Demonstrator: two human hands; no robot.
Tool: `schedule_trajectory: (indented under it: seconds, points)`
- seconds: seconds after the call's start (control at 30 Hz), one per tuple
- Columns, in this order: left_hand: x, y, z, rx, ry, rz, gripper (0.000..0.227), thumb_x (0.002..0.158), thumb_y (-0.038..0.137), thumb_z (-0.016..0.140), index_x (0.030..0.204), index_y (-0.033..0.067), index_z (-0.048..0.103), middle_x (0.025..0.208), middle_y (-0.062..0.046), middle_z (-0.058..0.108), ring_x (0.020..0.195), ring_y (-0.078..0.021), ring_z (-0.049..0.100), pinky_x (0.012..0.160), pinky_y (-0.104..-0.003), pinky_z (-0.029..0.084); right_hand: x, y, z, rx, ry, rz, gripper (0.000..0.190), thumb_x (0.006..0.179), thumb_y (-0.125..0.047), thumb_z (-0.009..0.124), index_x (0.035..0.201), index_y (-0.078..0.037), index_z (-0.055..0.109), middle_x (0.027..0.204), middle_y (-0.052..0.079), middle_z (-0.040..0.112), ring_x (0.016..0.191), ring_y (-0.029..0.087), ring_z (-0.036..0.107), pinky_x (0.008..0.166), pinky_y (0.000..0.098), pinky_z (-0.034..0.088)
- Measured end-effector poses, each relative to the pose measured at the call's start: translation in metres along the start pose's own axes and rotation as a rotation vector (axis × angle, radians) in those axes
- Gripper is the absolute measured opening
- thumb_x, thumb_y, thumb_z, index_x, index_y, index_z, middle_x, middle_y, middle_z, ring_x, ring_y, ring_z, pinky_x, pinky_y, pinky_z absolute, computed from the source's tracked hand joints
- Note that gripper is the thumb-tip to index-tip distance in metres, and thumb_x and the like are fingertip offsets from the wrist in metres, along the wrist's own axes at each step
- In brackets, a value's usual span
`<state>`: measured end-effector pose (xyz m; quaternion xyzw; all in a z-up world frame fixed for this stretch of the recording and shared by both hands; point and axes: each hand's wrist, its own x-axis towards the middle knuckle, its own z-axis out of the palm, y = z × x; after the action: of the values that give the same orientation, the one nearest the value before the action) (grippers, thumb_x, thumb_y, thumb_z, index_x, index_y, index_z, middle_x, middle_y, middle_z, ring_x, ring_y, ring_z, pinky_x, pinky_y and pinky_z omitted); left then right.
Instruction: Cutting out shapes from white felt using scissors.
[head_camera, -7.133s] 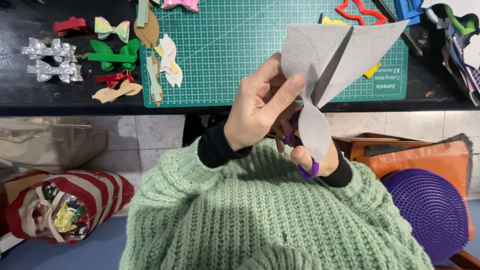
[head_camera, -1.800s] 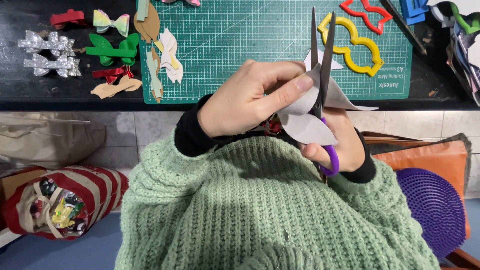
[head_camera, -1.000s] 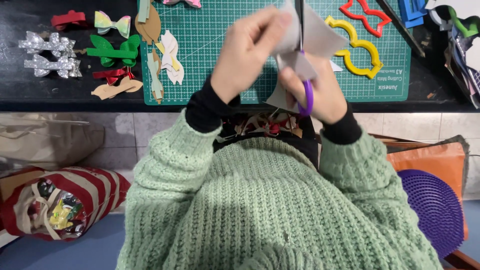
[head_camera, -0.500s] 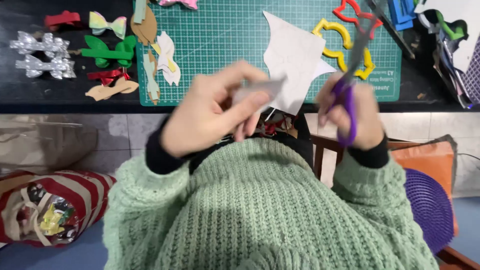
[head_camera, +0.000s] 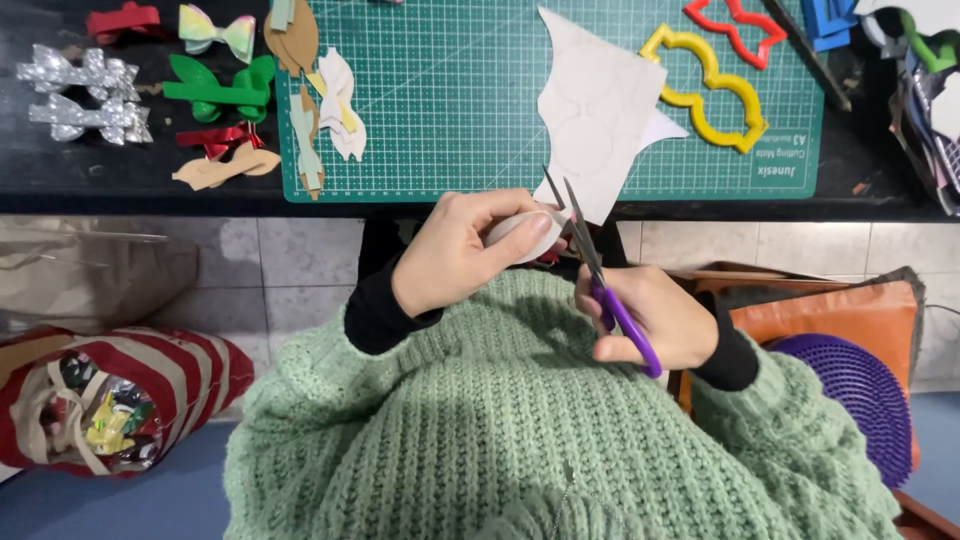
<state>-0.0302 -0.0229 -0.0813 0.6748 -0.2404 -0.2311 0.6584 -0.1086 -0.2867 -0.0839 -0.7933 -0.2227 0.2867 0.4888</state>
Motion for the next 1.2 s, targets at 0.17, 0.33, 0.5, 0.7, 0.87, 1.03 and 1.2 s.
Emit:
schedule_trajectory:
  seconds: [0.17,0.33,0.5,0.7,0.87,1.03,1.2]
  points:
    - [-0.001,-0.004,0.000,0.009,-0.019,-0.003,0.028,0.104,0.027,0.062,0.105,0.0019,0.075,0.085,-0.002,0.077,0.079,-0.0031,0.070,0.071,-0.023,0.057,0.007,-0.004,0.002,0.015,-0.002,-0.036,0.068,0.085,-0.081,0.056,0.083,-0.013,0.048,0.064,-0.002,0.054,0.055,0.016,0.056,0.055,0.0312,0.047]
    - [-0.003,-0.007,-0.001,0.026,-0.018,-0.006,0.029,0.104,0.027,0.063,0.103,0.0024,0.077,0.082,-0.003,0.075,0.074,-0.0029,0.065,0.067,-0.024,0.054,0.009,0.000,0.004,-0.001,-0.002,-0.027,0.067,0.086,-0.079,0.055,0.082,-0.013,0.049,0.063,-0.002,0.052,0.054,0.017,0.055,0.054,0.0320,0.046]
    - [-0.006,-0.007,-0.001,-0.005,-0.015,0.037,0.027,0.106,0.026,0.063,0.103,0.0028,0.075,0.085,-0.002,0.076,0.076,-0.0012,0.065,0.068,-0.023,0.055,0.008,0.002,0.008,-0.010,0.003,-0.046,0.065,0.089,-0.077,0.055,0.084,-0.012,0.050,0.064,-0.001,0.051,0.054,0.018,0.054,0.055,0.0324,0.046]
    - [-0.007,-0.006,0.000,0.062,0.026,0.005,0.023,0.102,0.023,0.064,0.101,0.0024,0.074,0.075,-0.003,0.068,0.069,-0.0025,0.057,0.061,-0.025,0.049,0.007,0.004,0.010,-0.039,0.018,-0.078,0.062,0.091,-0.074,0.053,0.085,-0.012,0.050,0.066,0.000,0.049,0.053,0.019,0.052,0.054,0.0329,0.045]
    - [-0.013,-0.007,0.002,0.073,0.036,-0.006,0.023,0.101,0.023,0.064,0.100,0.0023,0.074,0.071,-0.002,0.066,0.063,-0.0035,0.053,0.056,-0.025,0.045,0.005,0.001,0.011,-0.038,-0.002,-0.046,0.060,0.091,-0.071,0.055,0.083,-0.012,0.052,0.064,0.000,0.050,0.051,0.019,0.052,0.052,0.0331,0.045]
    - [-0.036,-0.037,0.012,-0.002,0.045,-0.004,0.024,0.105,0.024,0.064,0.104,0.0016,0.074,0.079,-0.004,0.069,0.073,-0.0030,0.060,0.065,-0.025,0.050,0.002,0.012,0.025,0.024,-0.055,-0.041,0.055,0.093,-0.063,0.061,0.081,-0.011,0.052,0.061,0.000,0.051,0.051,0.019,0.053,0.051,0.0326,0.046]
    - [-0.046,-0.044,0.012,-0.251,0.018,-0.126,0.025,0.105,0.024,0.061,0.102,0.0011,0.071,0.092,-0.006,0.078,0.081,-0.0019,0.068,0.070,-0.023,0.055,-0.005,0.023,0.028,-0.049,-0.116,0.036,0.049,0.092,-0.056,0.066,0.077,-0.011,0.056,0.053,0.002,0.049,0.046,0.020,0.053,0.049,0.0348,0.044]
